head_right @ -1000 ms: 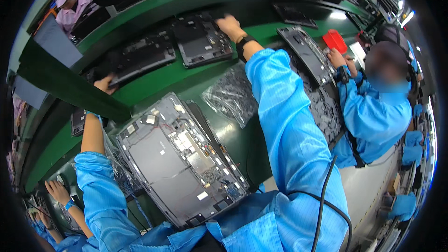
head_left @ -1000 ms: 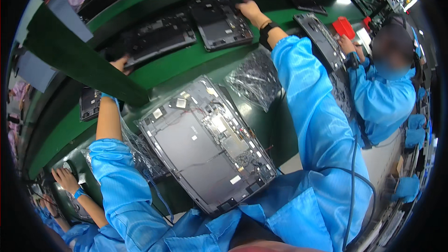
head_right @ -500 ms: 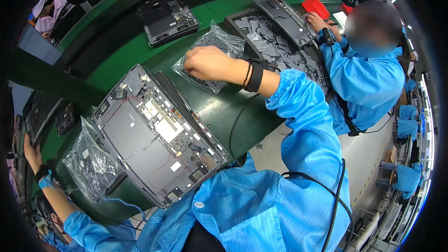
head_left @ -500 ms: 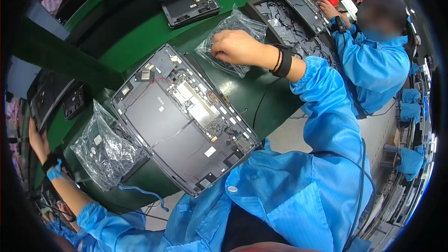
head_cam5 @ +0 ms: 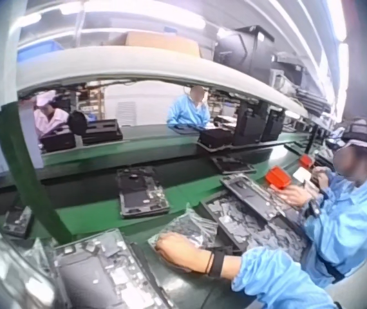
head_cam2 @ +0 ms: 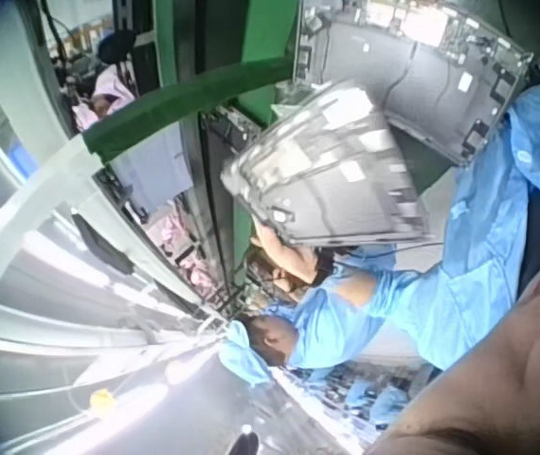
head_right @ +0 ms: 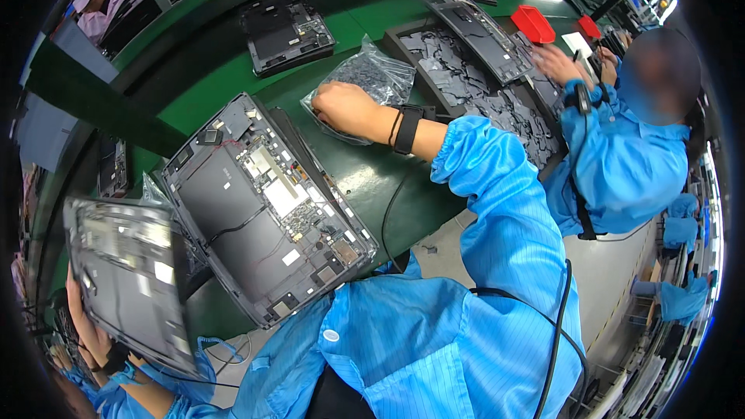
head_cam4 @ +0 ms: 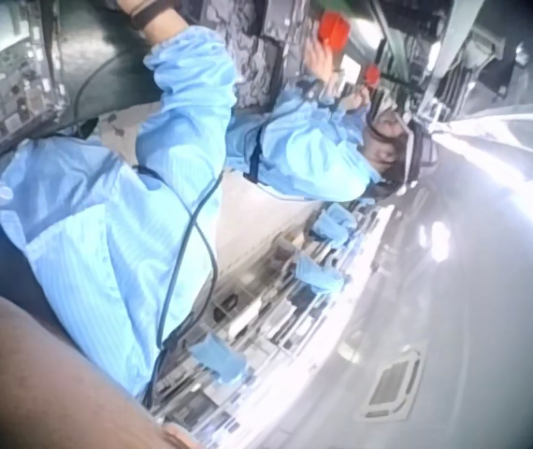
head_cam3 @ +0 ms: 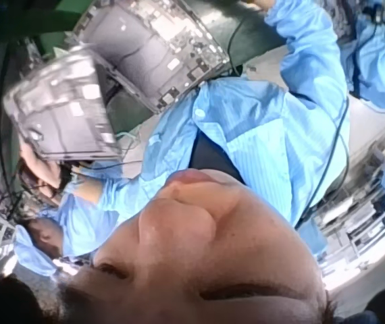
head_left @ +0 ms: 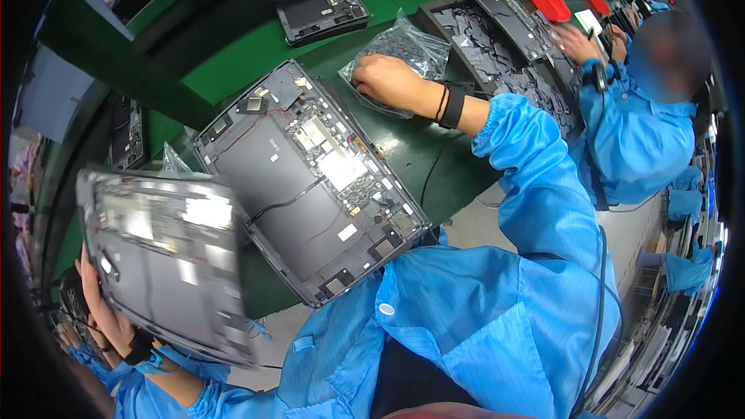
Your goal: Connecting internal ribbon cables and components during tablet assembly.
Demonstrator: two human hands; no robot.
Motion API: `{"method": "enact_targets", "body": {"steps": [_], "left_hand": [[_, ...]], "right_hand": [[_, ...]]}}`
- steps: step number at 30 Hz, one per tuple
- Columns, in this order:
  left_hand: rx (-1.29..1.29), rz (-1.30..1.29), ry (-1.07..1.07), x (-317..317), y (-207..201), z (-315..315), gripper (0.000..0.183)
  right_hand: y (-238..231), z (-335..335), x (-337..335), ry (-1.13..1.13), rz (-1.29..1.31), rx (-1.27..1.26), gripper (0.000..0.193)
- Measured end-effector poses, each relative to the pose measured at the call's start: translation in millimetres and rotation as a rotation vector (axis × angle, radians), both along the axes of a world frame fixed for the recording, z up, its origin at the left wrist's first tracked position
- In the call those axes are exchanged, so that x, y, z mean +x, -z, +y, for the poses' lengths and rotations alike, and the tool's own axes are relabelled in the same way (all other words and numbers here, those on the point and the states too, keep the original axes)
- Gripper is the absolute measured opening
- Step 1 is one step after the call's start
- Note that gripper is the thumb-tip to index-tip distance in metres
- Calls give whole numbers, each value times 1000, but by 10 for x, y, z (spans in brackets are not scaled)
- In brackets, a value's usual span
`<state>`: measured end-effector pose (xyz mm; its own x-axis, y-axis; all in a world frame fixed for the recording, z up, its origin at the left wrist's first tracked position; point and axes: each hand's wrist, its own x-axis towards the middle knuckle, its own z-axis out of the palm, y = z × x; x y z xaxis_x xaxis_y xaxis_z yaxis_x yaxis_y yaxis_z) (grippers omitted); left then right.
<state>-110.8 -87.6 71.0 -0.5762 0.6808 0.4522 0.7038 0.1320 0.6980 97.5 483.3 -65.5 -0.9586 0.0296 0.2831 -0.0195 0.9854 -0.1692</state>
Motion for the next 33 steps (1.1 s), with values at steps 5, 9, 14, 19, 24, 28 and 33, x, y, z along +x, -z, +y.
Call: {"method": "enact_targets", "body": {"steps": [5,9,14,19,24,28,33], "left_hand": [[0,-758,129,256,-75,1526,46],[-144,-892,331,361,-40,2242,40],[-247,-659,367,261,117,2556,33],[-273,218,138,444,36,2737,28],[-306,535,177,756,-10,3132,52],[-315,562,204,794,54,3223,51],[-252,477,173,978,-90,3058,33]], "right_hand": [[93,58,58,119,18,-31,11],[-6,-22,40,108,83,-50,11],[-188,-38,-12,70,149,-274,10],[-632,-29,-5,174,202,-604,19],[-1248,-290,2,94,133,-930,16],[-1506,-537,84,-24,70,-1169,16],[-1452,-486,-55,-87,47,-1020,17]]}}
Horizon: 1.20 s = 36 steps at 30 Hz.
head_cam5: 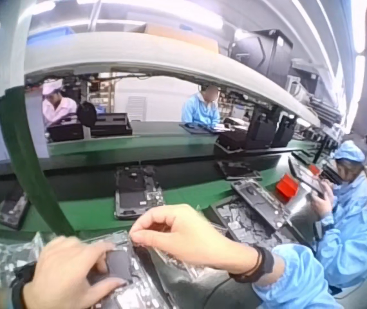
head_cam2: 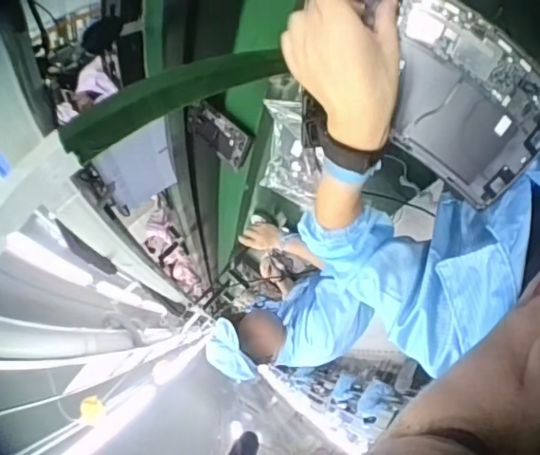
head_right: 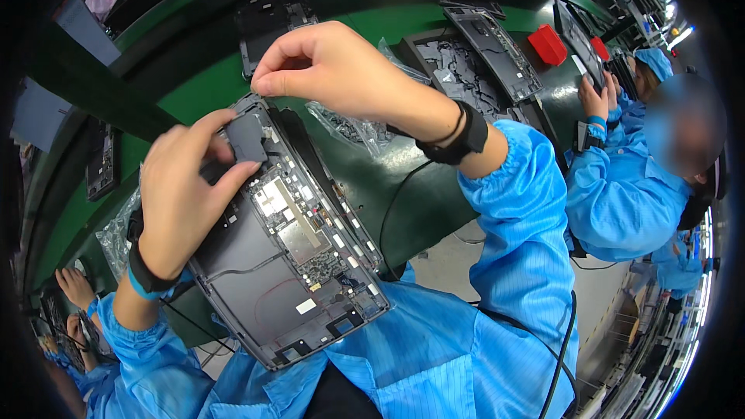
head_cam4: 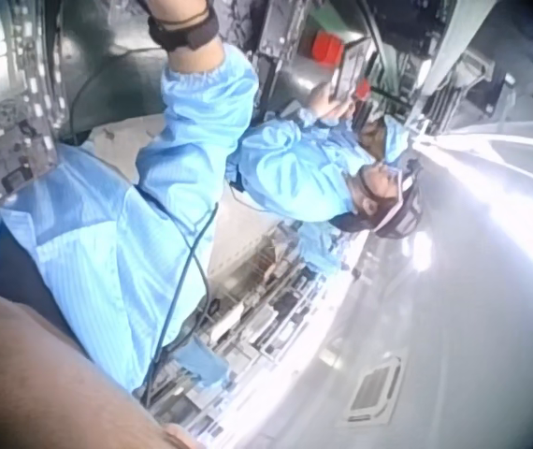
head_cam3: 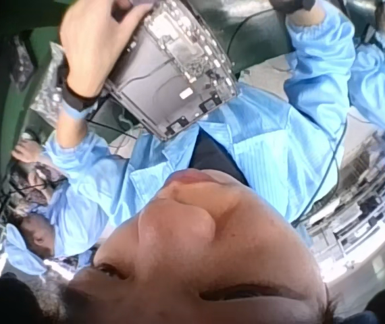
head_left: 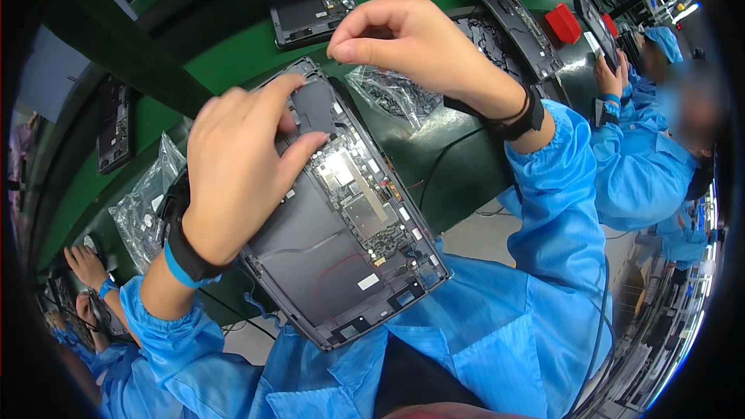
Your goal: Connecting internal ribbon cables and components during tablet assembly.
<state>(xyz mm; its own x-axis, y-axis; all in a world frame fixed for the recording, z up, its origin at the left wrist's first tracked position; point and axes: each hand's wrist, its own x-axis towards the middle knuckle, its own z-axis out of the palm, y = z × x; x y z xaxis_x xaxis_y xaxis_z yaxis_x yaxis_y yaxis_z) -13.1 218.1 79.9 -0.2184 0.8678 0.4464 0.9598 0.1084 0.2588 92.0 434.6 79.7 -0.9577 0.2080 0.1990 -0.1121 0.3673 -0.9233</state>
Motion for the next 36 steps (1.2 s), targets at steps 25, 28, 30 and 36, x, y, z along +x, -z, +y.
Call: {"method": "enact_targets", "body": {"steps": [25,28,30,36], "left_hand": [[-115,-217,-404,-388,1451,-1503,17],[-190,-250,-393,-455,1452,-1522,19],[-214,-302,-390,-457,1428,-1559,22],[-252,-286,-427,-318,1336,-1598,19]], "right_hand": [[110,-269,-121,52,-127,661,27],[242,-324,-180,101,8,774,22],[244,-374,-212,96,91,852,17],[158,-464,-260,62,-48,932,18]]}}
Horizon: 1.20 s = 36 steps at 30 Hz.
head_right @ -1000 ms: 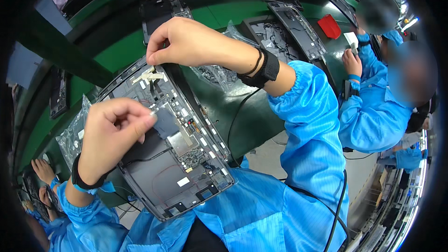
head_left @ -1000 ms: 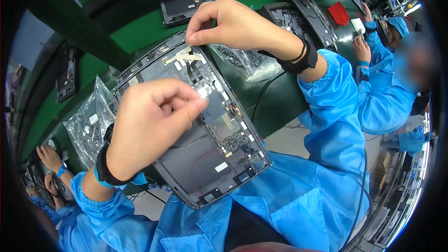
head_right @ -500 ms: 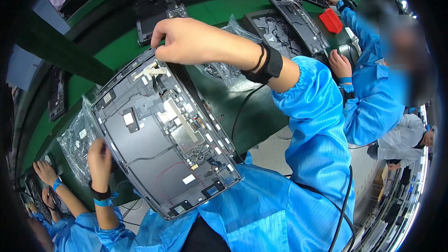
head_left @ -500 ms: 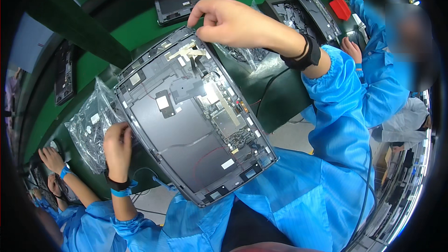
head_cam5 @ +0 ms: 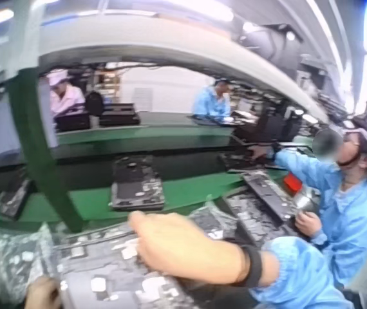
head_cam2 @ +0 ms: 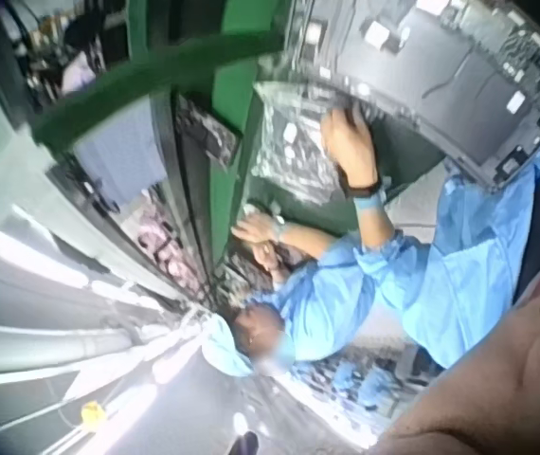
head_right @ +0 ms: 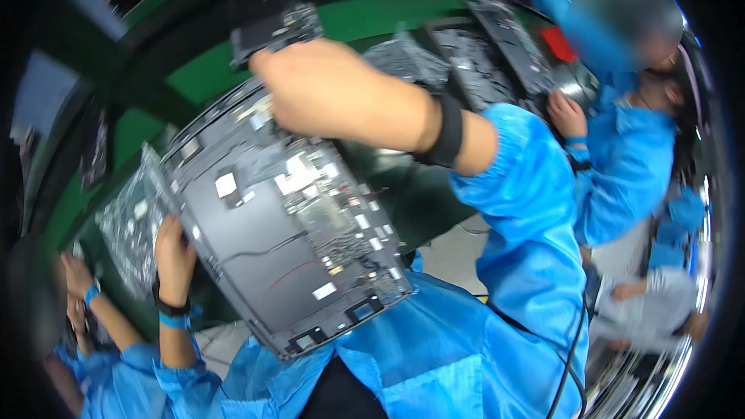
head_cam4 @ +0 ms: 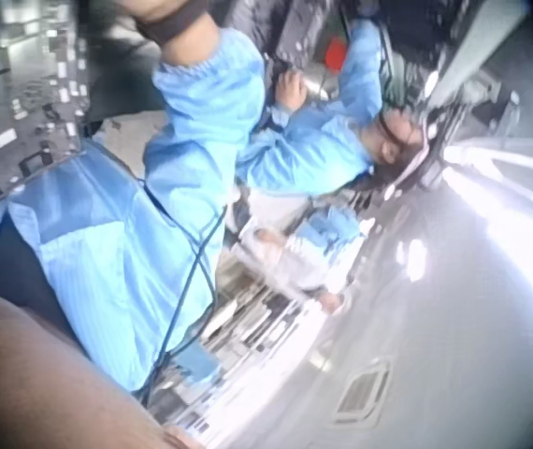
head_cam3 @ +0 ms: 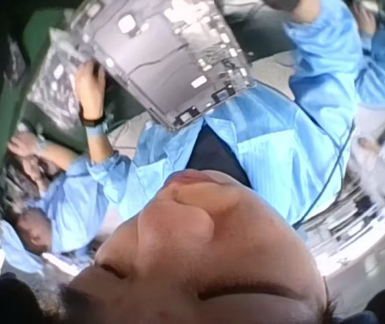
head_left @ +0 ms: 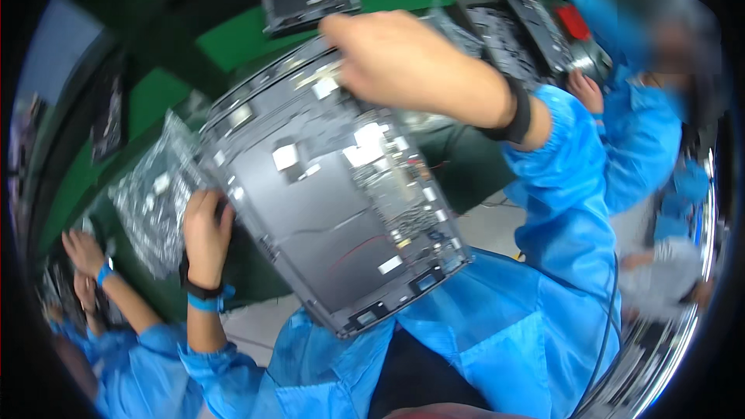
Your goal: Connecting internal ribbon cables and components during tablet assembly.
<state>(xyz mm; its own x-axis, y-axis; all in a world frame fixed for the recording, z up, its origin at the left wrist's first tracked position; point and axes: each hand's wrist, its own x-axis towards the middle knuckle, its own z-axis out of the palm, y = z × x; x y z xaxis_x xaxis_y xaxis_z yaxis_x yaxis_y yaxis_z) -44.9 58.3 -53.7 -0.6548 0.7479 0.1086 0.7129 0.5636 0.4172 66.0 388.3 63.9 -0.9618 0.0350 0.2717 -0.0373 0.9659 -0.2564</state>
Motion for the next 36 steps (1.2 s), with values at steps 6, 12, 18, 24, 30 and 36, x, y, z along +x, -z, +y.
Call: {"method": "enact_targets", "body": {"steps": [6,12,18,24,30,36], "left_hand": [[220,-44,-25,-237,71,111,10],[143,53,63,-276,16,108,17],[42,108,184,-410,56,199,11],[-10,141,257,-538,56,285,12],[402,-247,-187,-527,-24,159,5],[862,-752,-136,-363,-940,375,28]], "right_hand": [[12,50,9,26,33,5,19],[-64,55,50,62,-107,-188,23],[-51,112,49,104,-144,-243,25],[68,205,-20,34,-47,-223,26],[-84,291,141,21,90,-398,22],[-278,181,189,-74,72,-719,20]]}}
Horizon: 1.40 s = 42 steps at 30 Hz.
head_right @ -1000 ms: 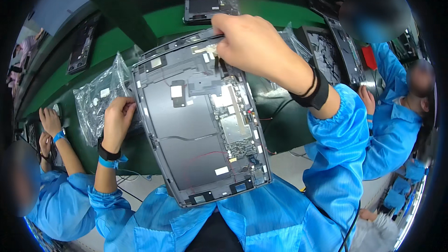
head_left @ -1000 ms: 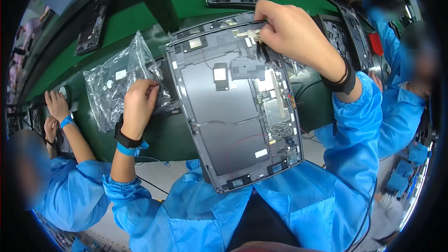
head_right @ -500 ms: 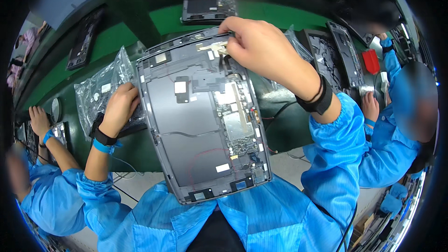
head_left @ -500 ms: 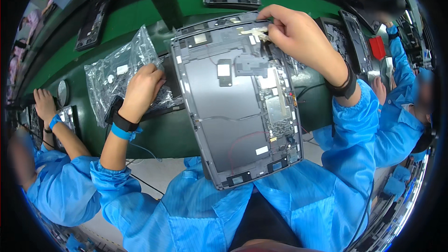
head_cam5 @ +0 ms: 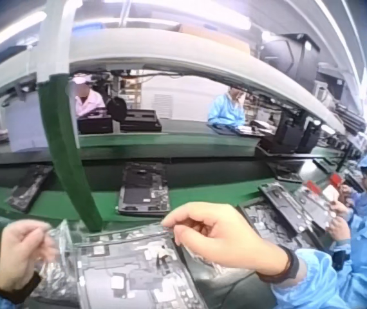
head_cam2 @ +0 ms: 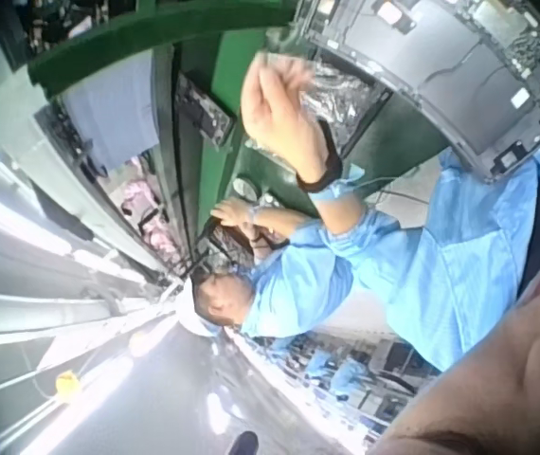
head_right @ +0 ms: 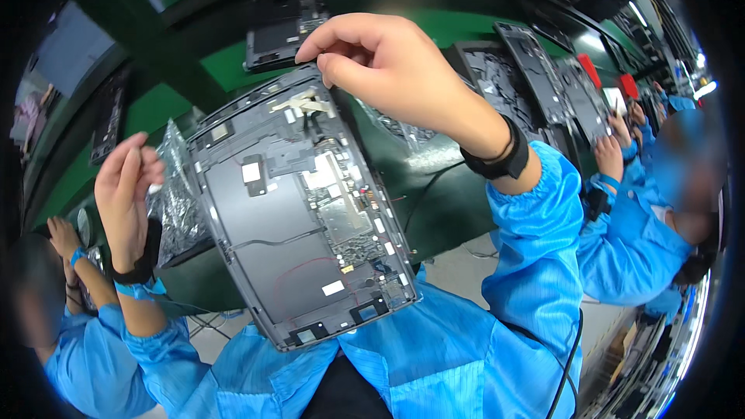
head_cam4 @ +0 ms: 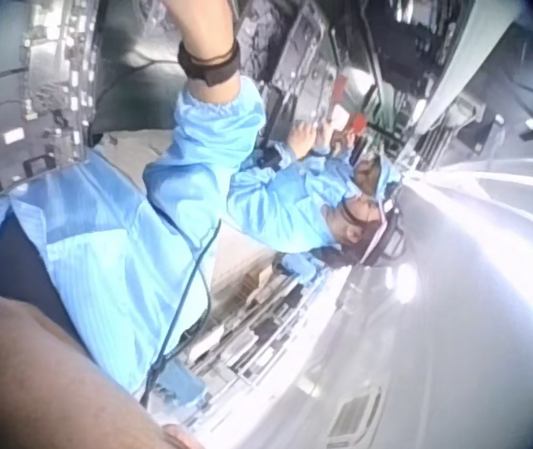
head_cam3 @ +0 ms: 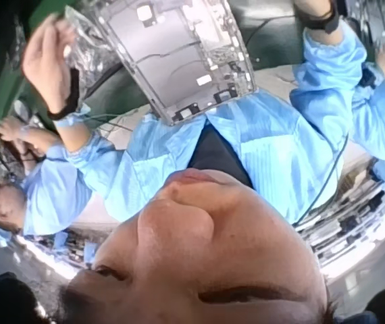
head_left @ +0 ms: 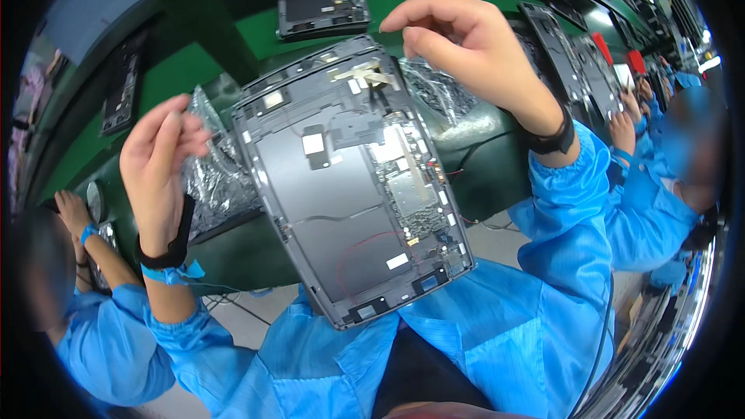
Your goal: Connecting internal ribbon cables and components during tablet assembly.
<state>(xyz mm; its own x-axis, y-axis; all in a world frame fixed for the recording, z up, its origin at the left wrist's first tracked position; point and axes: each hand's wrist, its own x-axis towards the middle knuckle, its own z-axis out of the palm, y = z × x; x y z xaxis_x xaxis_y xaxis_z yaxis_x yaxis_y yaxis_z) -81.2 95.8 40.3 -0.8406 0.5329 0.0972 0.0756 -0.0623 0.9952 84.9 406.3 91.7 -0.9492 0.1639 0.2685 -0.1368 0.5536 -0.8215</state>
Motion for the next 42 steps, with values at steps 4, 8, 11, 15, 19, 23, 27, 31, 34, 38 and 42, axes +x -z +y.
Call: {"method": "enact_targets", "body": {"steps": [4,8,11,15,19,23,27,31,34,38,42], "left_hand": [[178,-181,350,233,-419,489,22],[220,-158,360,339,-457,668,21],[192,-159,338,397,-451,752,20],[273,-60,295,447,-399,858,21],[287,154,282,469,-446,944,22],[133,396,236,402,-475,1054,22],[-67,691,222,260,-368,1155,18],[-390,1010,250,166,-161,1195,17],[-451,987,258,159,-88,1258,16],[-425,1023,274,149,-48,1309,13],[-421,1127,246,148,-38,1355,11]], "right_hand": [[-45,-313,-18,-112,56,-215,15],[-118,-580,-76,-94,149,-130,13],[-166,-614,-125,-40,188,-87,14],[-98,-604,-163,-28,232,-114,14],[-133,-525,-200,-30,185,-181,12],[-9,-273,-351,82,471,156,12],[168,-85,-382,54,791,579,12],[358,36,-283,19,588,776,9],[450,66,-278,-8,526,931,8],[412,-25,-303,16,462,994,6],[350,-125,-312,33,362,1080,6]]}}
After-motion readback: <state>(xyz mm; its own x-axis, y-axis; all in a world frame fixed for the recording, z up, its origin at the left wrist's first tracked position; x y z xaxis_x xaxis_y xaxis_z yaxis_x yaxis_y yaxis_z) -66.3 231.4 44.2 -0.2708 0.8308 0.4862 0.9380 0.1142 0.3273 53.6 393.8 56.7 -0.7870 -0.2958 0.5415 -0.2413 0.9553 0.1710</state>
